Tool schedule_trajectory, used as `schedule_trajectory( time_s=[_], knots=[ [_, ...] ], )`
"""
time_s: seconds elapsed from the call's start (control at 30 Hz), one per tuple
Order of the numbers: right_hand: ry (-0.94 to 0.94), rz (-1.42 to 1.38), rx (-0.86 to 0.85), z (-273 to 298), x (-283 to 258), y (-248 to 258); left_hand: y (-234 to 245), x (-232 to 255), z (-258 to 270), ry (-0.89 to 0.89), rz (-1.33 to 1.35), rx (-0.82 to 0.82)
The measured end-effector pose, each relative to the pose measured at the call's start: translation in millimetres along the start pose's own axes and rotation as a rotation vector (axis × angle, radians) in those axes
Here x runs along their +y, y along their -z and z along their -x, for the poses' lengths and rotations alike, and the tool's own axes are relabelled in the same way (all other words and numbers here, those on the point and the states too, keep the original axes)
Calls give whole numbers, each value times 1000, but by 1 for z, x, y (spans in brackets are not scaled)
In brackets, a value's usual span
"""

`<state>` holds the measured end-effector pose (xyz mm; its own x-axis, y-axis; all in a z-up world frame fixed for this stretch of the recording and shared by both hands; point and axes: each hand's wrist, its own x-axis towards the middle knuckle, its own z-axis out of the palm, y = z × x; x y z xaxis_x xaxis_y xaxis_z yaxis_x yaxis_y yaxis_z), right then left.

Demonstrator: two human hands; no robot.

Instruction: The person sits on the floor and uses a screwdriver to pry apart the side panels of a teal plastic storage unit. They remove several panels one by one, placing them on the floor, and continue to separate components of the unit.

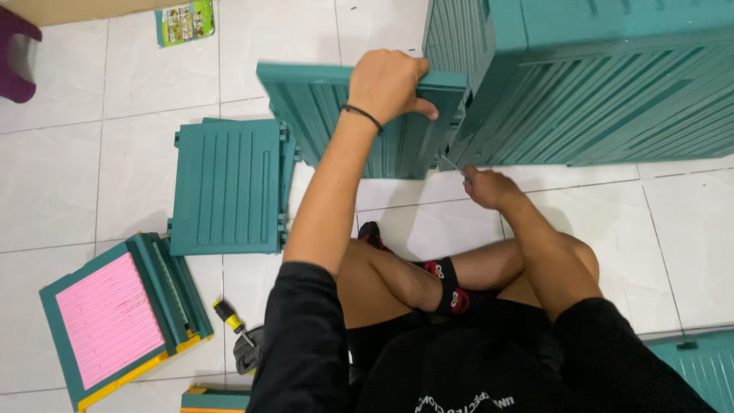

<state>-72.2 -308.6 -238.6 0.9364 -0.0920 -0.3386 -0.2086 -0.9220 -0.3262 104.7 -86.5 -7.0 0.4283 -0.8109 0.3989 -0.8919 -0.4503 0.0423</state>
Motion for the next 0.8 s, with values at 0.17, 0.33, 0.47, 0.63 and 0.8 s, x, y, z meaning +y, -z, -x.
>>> schedule_trajectory(
  time_s=[0.17, 0.33, 0.47, 0.63, 0.8],
  knots=[
    [-42, -251, 73, 14, -4, -25, -2, -2, 5, 24, 26, 7],
    [49, -384, 155, 38, -29, -17, -1, 0, 6, 59, 12, 1],
    [-243, -619, 11, 55, -51, -6, 1, 5, 12, 56, 18, 7],
    [-231, -862, 50, 59, -47, -34, 10, 13, 21, 60, 60, 19],
    [-259, -723, 109, 31, 0, -93, 17, 26, 37, 20, 62, 77]
  ],
)
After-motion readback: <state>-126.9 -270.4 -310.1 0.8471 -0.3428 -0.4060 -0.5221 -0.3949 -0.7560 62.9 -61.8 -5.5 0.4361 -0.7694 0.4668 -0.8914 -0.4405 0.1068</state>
